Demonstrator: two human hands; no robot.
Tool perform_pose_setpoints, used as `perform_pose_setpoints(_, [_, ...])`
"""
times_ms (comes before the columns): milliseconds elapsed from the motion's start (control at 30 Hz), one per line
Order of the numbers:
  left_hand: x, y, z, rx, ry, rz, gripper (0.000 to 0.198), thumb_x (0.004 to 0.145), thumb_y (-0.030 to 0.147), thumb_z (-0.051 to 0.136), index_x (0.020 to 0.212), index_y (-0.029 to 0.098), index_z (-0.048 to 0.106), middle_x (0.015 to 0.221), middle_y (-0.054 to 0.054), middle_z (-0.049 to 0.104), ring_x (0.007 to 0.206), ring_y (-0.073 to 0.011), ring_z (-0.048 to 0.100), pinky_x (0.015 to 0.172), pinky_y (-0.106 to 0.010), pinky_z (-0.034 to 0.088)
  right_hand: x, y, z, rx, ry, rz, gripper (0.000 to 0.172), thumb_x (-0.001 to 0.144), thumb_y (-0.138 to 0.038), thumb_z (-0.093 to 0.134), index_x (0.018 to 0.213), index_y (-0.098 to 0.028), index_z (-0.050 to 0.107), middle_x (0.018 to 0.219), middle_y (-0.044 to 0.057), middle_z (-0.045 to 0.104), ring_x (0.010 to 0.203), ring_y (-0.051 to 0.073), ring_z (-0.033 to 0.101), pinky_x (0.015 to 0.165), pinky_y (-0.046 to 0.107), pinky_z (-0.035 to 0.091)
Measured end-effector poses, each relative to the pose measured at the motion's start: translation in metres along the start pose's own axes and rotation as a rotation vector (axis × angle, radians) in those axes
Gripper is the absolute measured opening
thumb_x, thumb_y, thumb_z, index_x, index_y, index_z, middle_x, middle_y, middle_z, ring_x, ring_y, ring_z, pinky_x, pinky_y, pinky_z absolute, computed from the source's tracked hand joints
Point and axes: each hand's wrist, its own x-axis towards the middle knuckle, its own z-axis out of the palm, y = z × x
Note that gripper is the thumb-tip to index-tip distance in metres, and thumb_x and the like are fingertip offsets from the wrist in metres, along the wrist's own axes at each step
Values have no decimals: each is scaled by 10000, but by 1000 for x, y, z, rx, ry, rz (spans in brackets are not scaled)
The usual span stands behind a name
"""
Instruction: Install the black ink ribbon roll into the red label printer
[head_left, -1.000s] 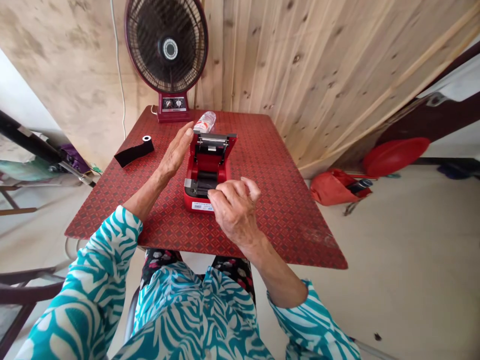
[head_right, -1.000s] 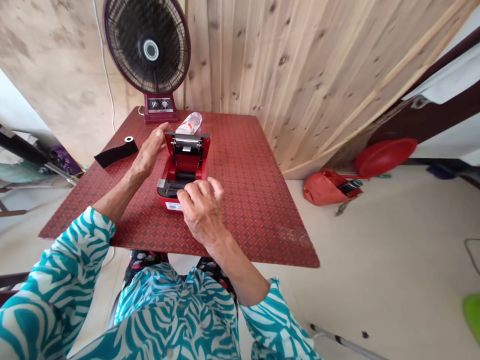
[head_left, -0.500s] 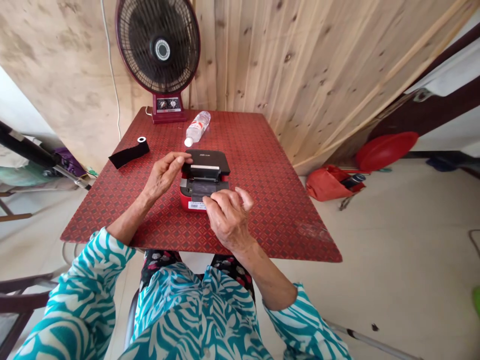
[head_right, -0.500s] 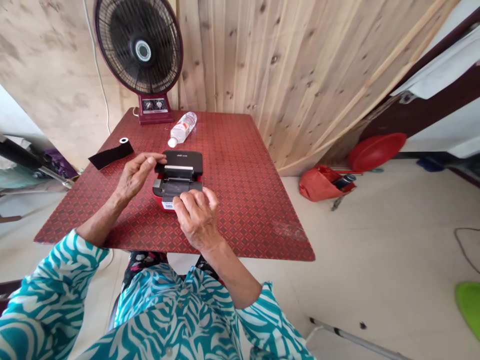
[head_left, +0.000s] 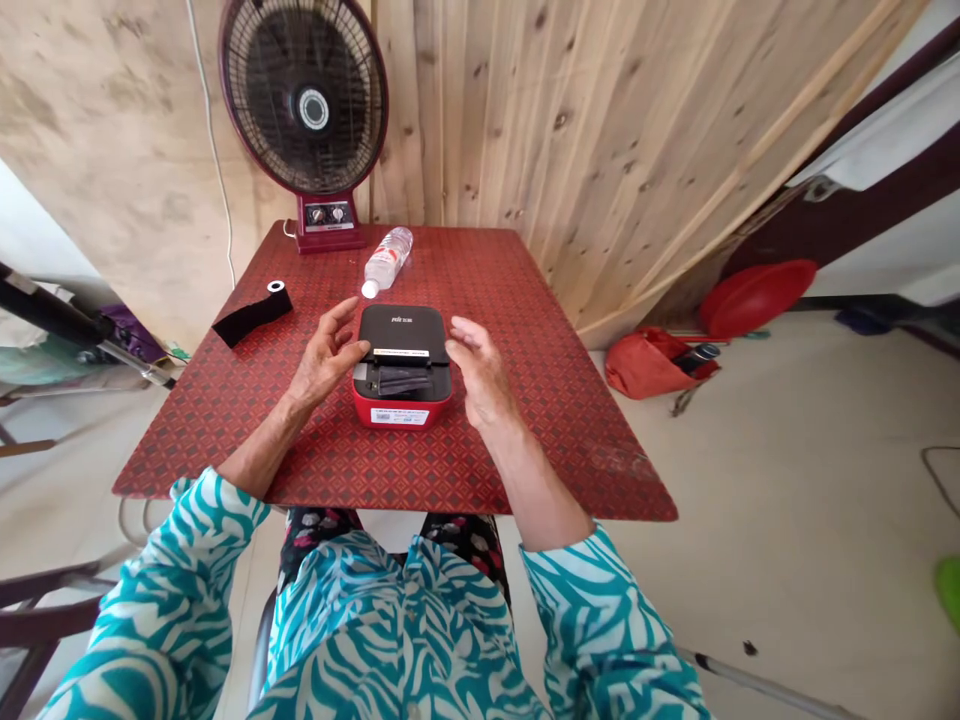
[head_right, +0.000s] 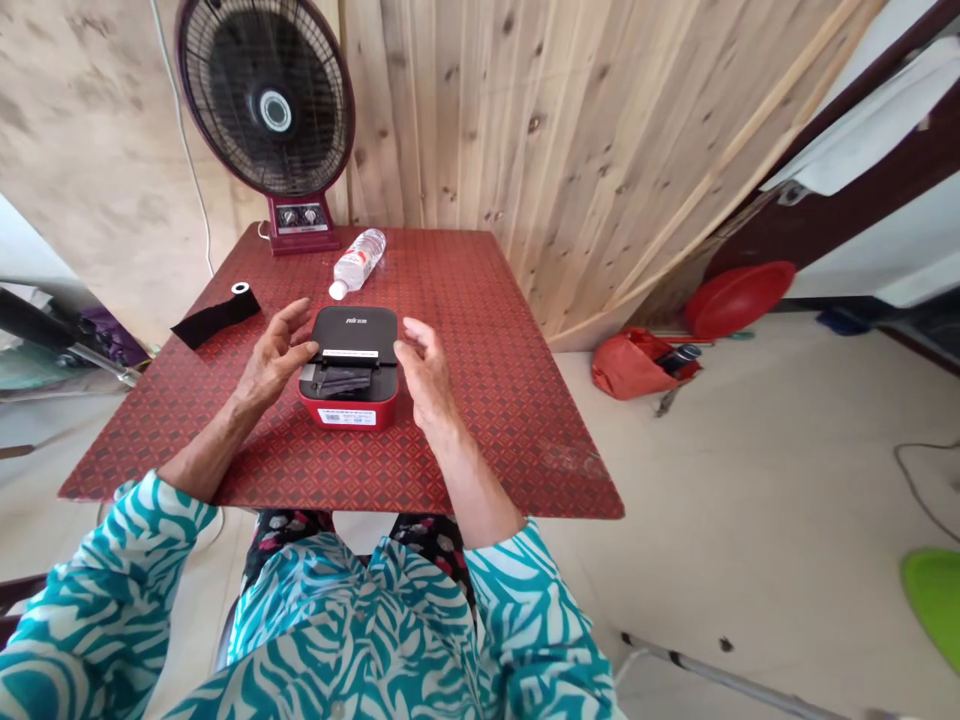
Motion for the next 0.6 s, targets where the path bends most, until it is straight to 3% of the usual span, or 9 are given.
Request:
perform_pose_setpoints(67, [-1, -2, 1, -66, -19, -65, 772, 774, 509, 761, 1461, 291, 485, 1591, -123, 476, 1502, -342, 405, 1180, -515, 417, 4, 9, 2, 68, -9, 71, 461, 739, -495, 757, 1141, -287, 669, 1213, 57, 718, 1166, 245, 653, 1075, 509, 511])
perform_pose_setpoints(200, [-3, -6, 3, -180, -59, -175, 756, 798, 475, 724, 1482, 271, 472, 1576, -138, 500, 1441, -339, 495, 1124, -512, 487, -1, 15, 2, 101, -23, 78, 475, 735, -500, 763, 1152, -292, 668, 1227, 44, 731, 1173, 239, 665, 1093, 507, 509])
perform_pose_setpoints(333, [-5, -6, 4, -163, -134, -157, 688, 855, 462, 666, 1490, 280, 475, 1516, -119, 573, 1388, -303, 559, 1103, -480, 518, -4, 14, 2, 95, -56, 46, 453, 780, -480, 718, 1190, -298, 656, 1285, 50, 717, 1197, 230, 658, 1109, 499, 502])
perform_pose_setpoints(467, [-11, -4, 10, -198, -102, -156, 665, 870, 463, 637, 1488, 269, 486, 1493, -104, 600, 1385, -293, 562, 1131, -470, 491, -8, 16, 7, 85, -40, 21, 439, 799, -484, 691, 1193, -294, 658, 1304, 54, 709, 1222, 233, 640, 1122, 490, 484])
perform_pose_setpoints(600, [-19, -5, 14, -398, -76, -203, 671, 863, 462, 647, 1490, 274, 498, 1566, -75, 535, 1456, -307, 482, 1202, -471, 406, -20, 29, 17, 201, 66, 46, 468, 852, -574, 599, 1217, -285, 648, 1311, 43, 696, 1236, 235, 628, 1129, 496, 463])
